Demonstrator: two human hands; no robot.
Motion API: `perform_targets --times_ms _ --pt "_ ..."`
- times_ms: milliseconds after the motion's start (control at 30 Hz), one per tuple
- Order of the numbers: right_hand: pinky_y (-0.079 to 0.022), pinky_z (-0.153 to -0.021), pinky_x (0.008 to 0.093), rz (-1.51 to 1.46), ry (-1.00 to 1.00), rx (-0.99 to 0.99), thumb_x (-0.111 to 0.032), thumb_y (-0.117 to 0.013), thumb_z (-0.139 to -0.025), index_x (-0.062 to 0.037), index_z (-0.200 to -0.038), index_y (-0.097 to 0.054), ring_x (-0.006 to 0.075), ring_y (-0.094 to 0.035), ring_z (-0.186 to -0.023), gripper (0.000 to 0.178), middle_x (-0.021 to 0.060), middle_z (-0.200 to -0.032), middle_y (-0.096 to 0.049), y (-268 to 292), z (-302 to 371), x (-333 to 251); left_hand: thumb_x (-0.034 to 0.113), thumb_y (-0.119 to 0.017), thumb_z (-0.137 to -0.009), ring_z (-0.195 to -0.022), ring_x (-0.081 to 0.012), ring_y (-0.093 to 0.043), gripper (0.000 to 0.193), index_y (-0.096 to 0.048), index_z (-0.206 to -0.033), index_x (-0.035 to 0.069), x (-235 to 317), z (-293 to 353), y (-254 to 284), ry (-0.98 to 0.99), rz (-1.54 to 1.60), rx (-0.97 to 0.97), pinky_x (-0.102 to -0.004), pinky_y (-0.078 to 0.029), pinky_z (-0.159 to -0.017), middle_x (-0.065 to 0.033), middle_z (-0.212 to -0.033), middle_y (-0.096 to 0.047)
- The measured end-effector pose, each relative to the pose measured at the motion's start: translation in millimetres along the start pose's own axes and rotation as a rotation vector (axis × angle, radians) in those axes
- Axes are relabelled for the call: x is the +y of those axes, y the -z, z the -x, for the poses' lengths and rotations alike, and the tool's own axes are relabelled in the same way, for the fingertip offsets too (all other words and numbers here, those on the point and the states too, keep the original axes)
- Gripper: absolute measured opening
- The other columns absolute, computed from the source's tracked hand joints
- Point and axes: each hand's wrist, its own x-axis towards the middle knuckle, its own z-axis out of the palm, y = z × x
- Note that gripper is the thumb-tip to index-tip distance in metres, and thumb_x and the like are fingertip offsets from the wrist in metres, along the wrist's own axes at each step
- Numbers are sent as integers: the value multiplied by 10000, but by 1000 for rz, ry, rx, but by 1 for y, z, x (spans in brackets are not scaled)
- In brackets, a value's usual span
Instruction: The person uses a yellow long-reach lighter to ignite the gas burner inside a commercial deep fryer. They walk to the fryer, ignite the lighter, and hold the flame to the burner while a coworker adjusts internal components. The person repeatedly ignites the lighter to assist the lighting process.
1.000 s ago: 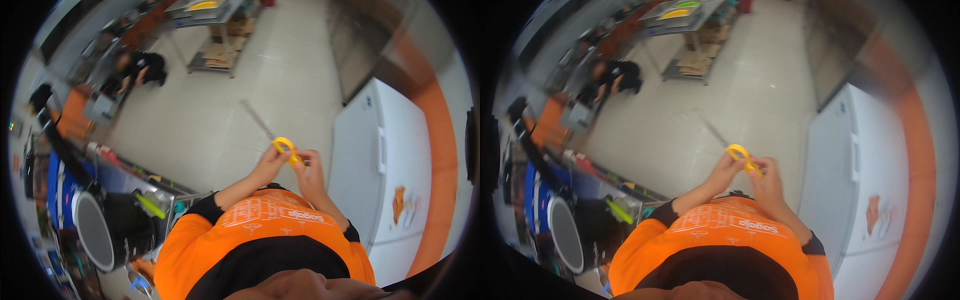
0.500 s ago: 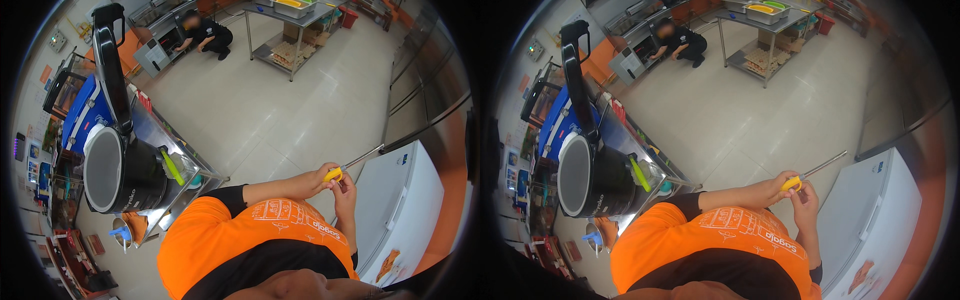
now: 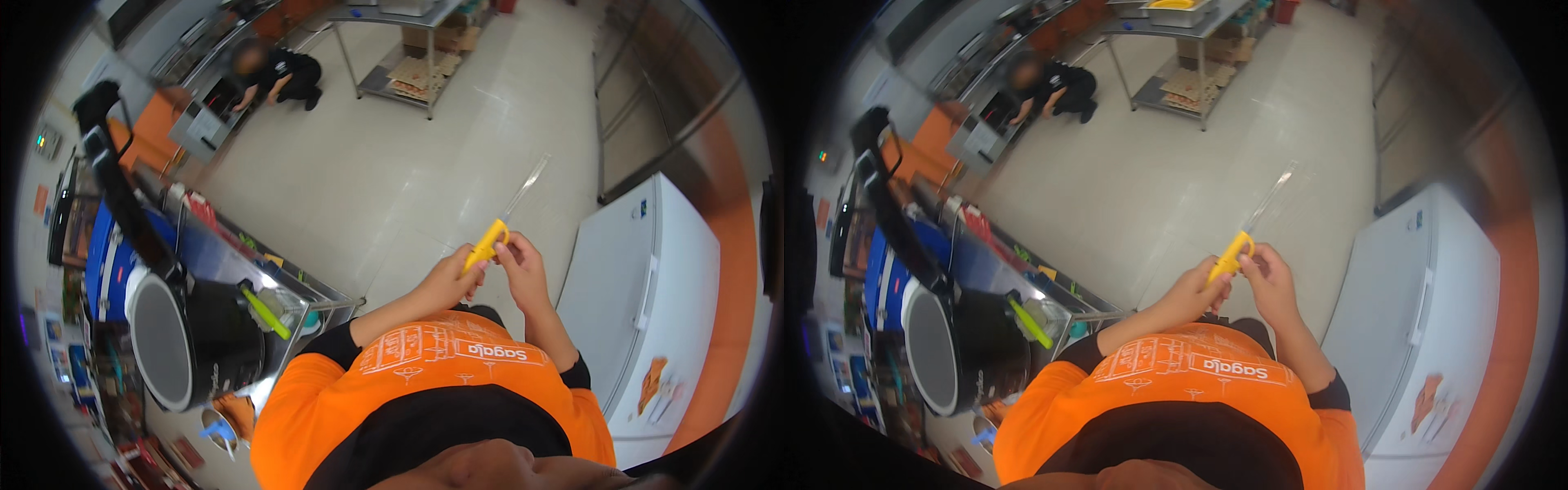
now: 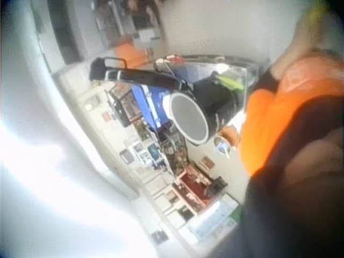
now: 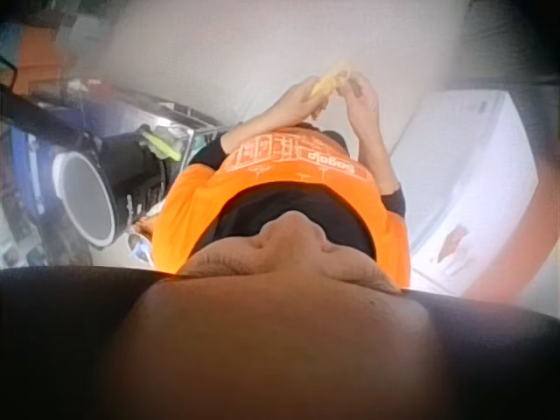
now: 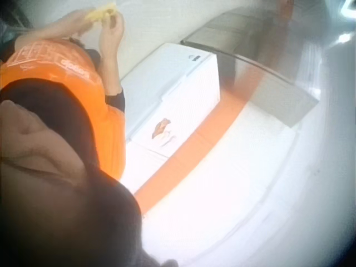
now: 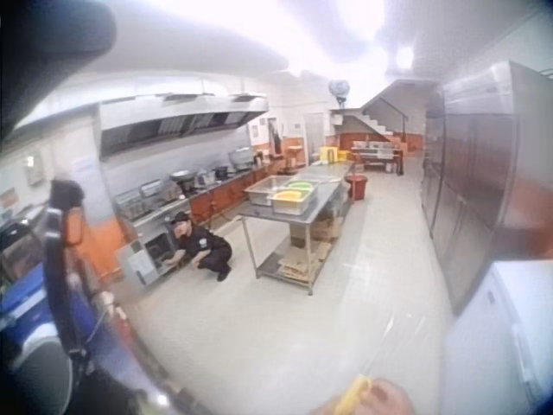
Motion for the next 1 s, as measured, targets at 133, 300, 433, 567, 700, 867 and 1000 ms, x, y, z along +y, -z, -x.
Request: perform_targets --times_ms 133,300,433,567,700,867,1000 --pt "-516 -767 284 -127 -80 -90 -89 -593 -997 9 -1168 -555 121 -631 -796 201 82 -1003 -617 -16 -18 -11 328 -466 -1074 -660 -81 -520 319 -476 -1234 52 -19 -26 14 -155 253 5 -235 -455 -580 -18 -856 -548" --pt "-500 -743 280 -53 -10 -73 -100 -608 -993 -9 -1015 -551 109 -596 -762 110 41 -933 -579 -12 -55 -6 458 -460 -1056 -615 -58 -437 409 -484 -1189 72 -9 -61 22 -175 635 -89 -199 -390 -549 19 -829 -485" --pt "-469 -741 269 131 192 -41 -134 -610 -1000 -22 -949 -555 85 -538 -784 135 4 -914 -557 3 -112 11 517 -420 -1046 -596 -56 -391 456 -495 -1172 86 -4 -105 45 -81 906 -203 -194 -361 -543 38 -792 -440" --pt "-460 -788 260 -196 15 -185 -158 -585 -1015 -37 -970 -561 74 -531 -813 132 -5 -922 -568 18 -179 -4 512 -417 -1047 -676 -84 -426 463 -503 -1189 80 7 -154 83 -67 1097 -339 -216 -401 -635 22 -833 -452" --pt "-463 -810 257 -214 27 -201 -157 -567 -1021 -39 -1009 -566 71 -542 -831 119 -3 -892 -580 14 -243 -19 491 -441 -1045 -835 -132 -492 457 -509 -1213 72 37 -195 114 -43 974 -233 -287 -452 -790 -6 -924 -497" --pt "-485 -707 253 -67 122 -293 -111 -627 -973 -44 -976 -558 78 -559 -758 96 6 -822 -585 0 -328 -26 486 -440 -1046 -898 -147 -513 458 -467 -1263 83 48 -235 160 -173 866 -88 -318 -457 -852 -17 -978 -514" --pt "-461 -600 254 83 151 -338 -90 -673 -928 -35 -892 -535 89 -565 -678 153 27 -788 -593 -38 -376 -27 473 -419 -1061 -875 -136 -512 448 -434 -1286 86 45 -244 190 -256 660 234 -304 -456 -848 -16 -978 -512"
